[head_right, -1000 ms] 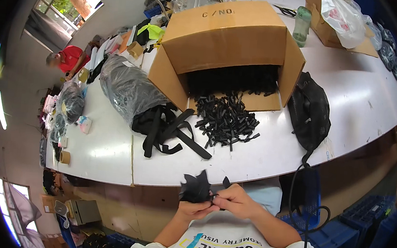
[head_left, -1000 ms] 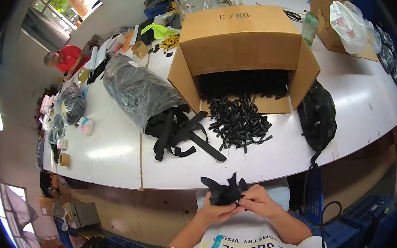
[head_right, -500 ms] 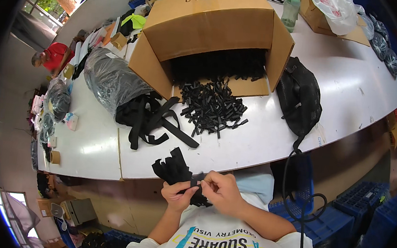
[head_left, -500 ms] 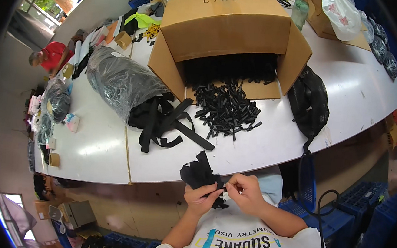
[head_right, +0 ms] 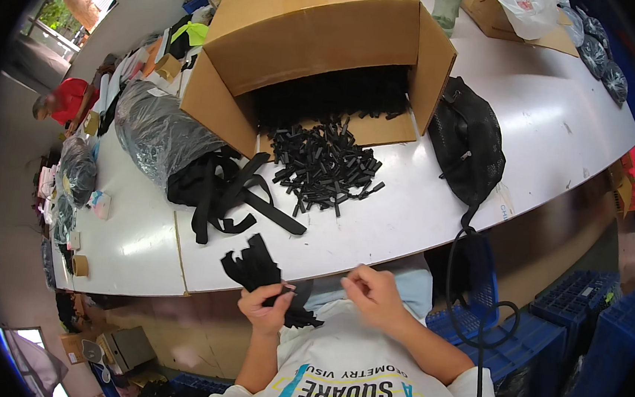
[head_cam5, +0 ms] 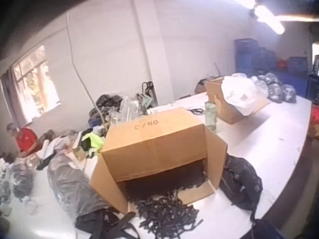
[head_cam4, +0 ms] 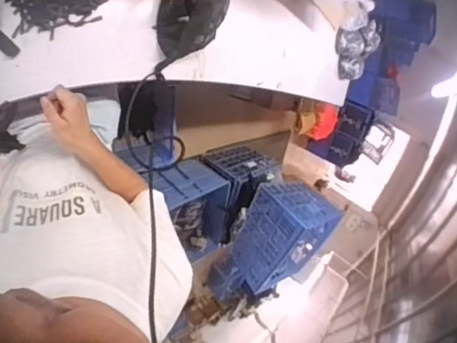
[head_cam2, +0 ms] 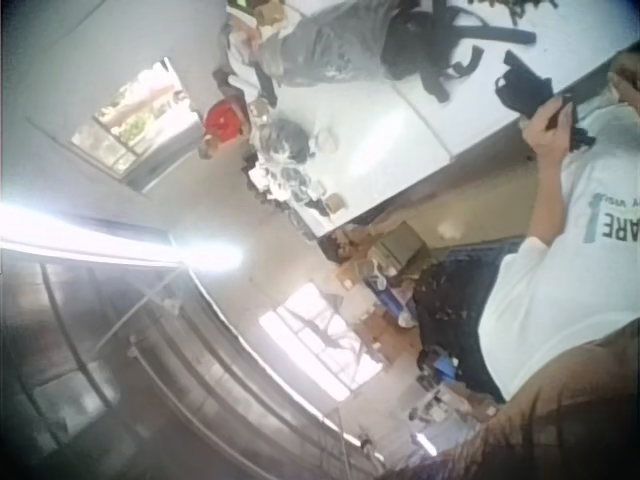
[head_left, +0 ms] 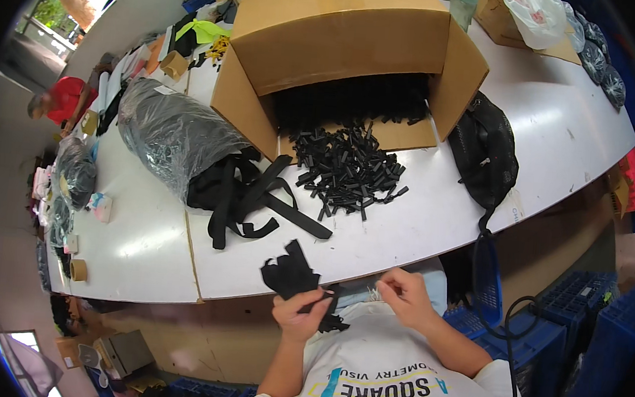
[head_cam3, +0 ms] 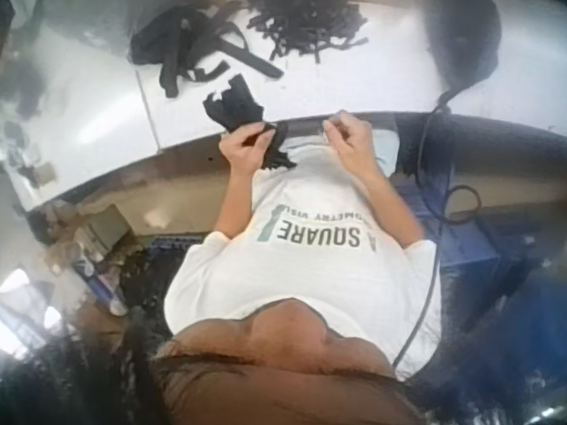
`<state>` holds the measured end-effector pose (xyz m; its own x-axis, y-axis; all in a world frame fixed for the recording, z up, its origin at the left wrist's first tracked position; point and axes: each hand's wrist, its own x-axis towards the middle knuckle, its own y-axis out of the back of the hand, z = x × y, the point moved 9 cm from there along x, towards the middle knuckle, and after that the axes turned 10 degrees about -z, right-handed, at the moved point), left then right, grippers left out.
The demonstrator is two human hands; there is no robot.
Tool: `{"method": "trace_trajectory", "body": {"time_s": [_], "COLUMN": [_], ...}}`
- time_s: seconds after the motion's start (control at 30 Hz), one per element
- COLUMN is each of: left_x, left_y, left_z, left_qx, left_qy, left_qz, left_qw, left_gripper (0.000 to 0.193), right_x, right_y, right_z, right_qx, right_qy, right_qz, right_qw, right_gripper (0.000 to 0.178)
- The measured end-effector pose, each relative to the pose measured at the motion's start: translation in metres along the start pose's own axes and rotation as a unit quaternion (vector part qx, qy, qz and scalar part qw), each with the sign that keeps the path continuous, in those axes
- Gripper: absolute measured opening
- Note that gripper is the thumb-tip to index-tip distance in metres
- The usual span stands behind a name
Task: The person repeatedly picks small black plastic clips from a cardboard box and attaches them to the ends of black fabric straps. The person handles the straps and clips by hand, folding and aligning the strap ends before inserting the clips. The assembled straps are placed on the table.
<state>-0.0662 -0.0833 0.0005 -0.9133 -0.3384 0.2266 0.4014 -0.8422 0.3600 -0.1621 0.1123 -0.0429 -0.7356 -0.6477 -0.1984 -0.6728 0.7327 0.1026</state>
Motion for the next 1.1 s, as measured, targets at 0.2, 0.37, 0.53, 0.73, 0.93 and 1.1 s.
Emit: {"method": "trace_trajectory", "body": {"time_s": [0.2,0.37,0.53,0.73,0.93,1.1], "left_x": [-0.003,0.013,0.019,0.020,0.016,0.013], "left_y": [0.040,0.062,0.058,0.056,0.059,0.064], "left_z": [-0.061,-0.126,-0.130,-0.124,-0.130,-0.131], "left_qx": [-0.235,-0.326,-0.331,-0.281,-0.257,-0.123], "left_qy": [0.117,0.093,0.030,0.046,0.067,0.096], "left_qz": [0.130,0.158,0.165,0.166,0.168,0.155], "left_qw": [0.956,0.928,0.929,0.944,0.949,0.975], "left_gripper": [0.012,0.012,0.010,0.008,0.009,0.016], "right_x": [-0.108,-0.227,-0.216,-0.197,-0.184,-0.165], "right_y": [0.103,0.140,0.031,0.014,0.013,0.021], "right_z": [0.124,0.322,0.331,0.353,0.363,0.359], "right_qx": [-0.243,-0.251,-0.254,-0.304,-0.332,-0.335], "right_qy": [-0.078,-0.369,-0.349,-0.373,-0.381,-0.389], "right_qz": [0.296,0.229,-0.074,-0.149,-0.191,-0.210], "right_qw": [0.921,0.865,0.899,0.864,0.842,0.832], "right_gripper": [0.020,0.034,0.030,0.031,0.034,0.038]}}
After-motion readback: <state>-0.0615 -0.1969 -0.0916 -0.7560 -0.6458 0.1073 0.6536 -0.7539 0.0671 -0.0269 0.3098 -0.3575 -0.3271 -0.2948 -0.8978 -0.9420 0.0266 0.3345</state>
